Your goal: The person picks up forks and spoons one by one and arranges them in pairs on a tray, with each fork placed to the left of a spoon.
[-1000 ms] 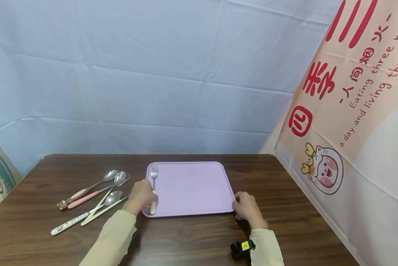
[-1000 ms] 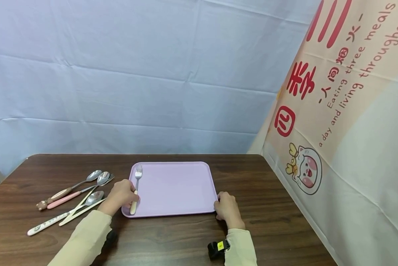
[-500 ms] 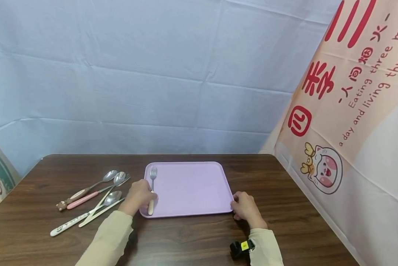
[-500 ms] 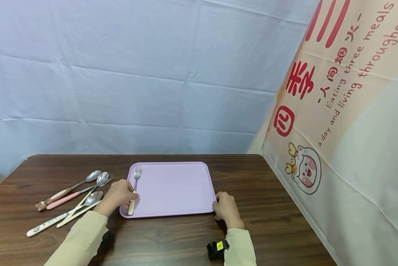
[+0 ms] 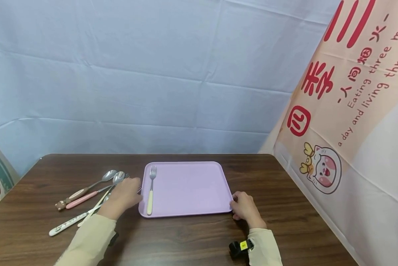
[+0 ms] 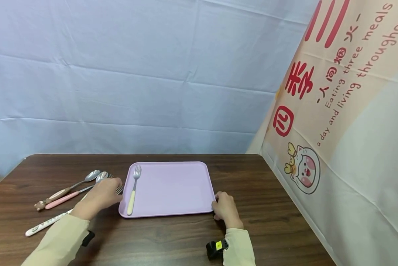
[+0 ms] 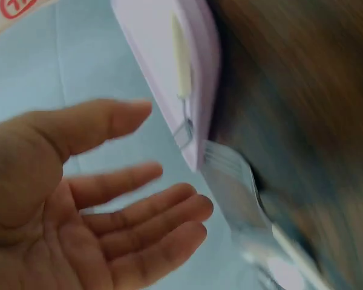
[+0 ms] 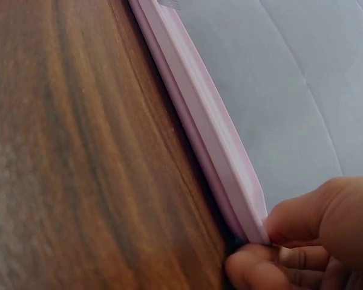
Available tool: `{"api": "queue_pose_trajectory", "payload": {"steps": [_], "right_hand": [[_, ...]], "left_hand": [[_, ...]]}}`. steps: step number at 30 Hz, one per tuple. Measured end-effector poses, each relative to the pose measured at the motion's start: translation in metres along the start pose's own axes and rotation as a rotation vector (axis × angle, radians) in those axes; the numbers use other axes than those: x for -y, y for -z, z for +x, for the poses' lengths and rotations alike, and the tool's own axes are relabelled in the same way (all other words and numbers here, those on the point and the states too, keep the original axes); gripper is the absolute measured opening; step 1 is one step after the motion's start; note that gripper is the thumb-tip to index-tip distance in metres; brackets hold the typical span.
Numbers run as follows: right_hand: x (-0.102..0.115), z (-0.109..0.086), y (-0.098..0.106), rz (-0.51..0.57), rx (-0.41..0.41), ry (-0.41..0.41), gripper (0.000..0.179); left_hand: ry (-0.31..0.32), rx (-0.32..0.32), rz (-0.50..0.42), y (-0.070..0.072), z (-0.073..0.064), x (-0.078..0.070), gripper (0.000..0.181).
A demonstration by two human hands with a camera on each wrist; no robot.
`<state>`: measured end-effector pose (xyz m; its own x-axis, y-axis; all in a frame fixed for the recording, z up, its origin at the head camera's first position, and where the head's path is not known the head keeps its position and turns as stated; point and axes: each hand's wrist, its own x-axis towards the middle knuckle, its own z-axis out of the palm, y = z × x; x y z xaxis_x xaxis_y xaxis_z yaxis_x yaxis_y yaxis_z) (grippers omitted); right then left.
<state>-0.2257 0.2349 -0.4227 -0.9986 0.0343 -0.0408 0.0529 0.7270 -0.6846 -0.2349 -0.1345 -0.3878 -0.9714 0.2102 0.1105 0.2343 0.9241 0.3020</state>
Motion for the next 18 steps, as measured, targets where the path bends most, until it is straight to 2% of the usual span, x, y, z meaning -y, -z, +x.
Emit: {"api": "queue_pose_trajectory", "payload": {"steps": [4, 6, 13, 18], "right_hand": [[0.000, 0.000, 0.000, 0.001, -0.002, -0.004, 0.017], [0.001, 0.000, 0.000, 0.001, -0.005, -0.004, 0.017], [0.001, 0.001, -0.001, 0.013, 0.008, -0.010, 0.017], [0.000, 0.000, -0.001, 0.003, 0.003, -0.015, 0.018]], "left_hand": [[-0.125, -0.007, 0.101, 0.000, -0.007, 0.008, 0.024], [-0.162, -0.011, 0.134, 0.000, -0.009, 0.011, 0.028], [-0.182, 0.014, 0.157, 0.001, -0.015, 0.018, 0.036], [-0.213, 0.003, 0.152, 0.001, -0.016, 0.023, 0.036]]}}
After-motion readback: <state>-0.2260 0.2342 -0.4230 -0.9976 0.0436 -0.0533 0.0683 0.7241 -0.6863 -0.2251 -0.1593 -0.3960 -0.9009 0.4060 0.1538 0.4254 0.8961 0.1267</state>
